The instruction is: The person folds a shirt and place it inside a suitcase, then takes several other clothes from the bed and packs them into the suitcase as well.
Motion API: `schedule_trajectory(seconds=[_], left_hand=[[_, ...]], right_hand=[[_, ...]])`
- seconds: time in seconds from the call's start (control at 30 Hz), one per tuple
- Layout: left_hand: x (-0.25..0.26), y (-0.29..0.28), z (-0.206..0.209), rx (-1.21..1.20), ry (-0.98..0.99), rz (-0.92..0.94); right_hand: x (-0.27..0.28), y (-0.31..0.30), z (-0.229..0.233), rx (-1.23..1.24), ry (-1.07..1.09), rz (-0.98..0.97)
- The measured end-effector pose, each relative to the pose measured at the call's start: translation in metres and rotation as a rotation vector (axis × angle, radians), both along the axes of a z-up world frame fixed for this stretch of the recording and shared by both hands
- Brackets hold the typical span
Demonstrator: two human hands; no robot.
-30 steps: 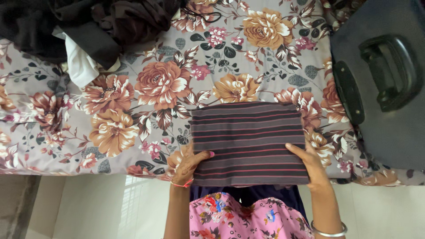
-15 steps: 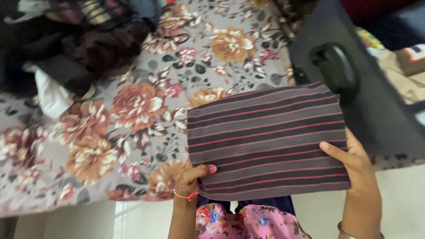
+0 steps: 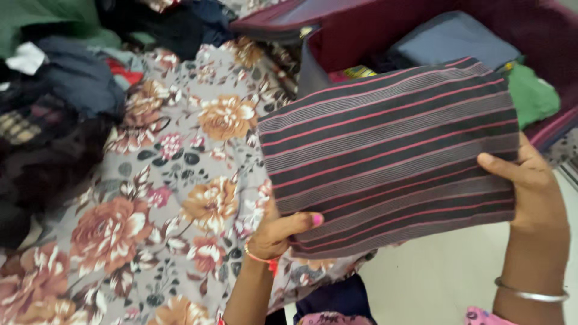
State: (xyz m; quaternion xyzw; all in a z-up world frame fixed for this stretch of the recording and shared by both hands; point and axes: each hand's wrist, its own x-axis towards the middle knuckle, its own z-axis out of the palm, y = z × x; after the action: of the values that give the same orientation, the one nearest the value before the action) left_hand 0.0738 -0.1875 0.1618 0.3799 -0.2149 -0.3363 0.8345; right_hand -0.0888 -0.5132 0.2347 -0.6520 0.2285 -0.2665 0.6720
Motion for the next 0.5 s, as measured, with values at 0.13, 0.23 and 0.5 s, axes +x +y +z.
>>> schedule_trajectory(seconds=[0.13,0.23,0.5], left_hand=[[0.017,-0.06,0.035,0.077,-0.313,-0.047],[0.024,-0.109,0.043,0.259,-0.534,0.051],[0.039,-0.213,0.03,0.196,-0.659,0.039]], right_hand=[[0.012,-0.073,0.013,0.047,0.001,0.039],[0.023,-0.116,0.021,-0.047,0.09,0.031],[0.042,-0.198,0.036,-0.169,0.136,0.061]])
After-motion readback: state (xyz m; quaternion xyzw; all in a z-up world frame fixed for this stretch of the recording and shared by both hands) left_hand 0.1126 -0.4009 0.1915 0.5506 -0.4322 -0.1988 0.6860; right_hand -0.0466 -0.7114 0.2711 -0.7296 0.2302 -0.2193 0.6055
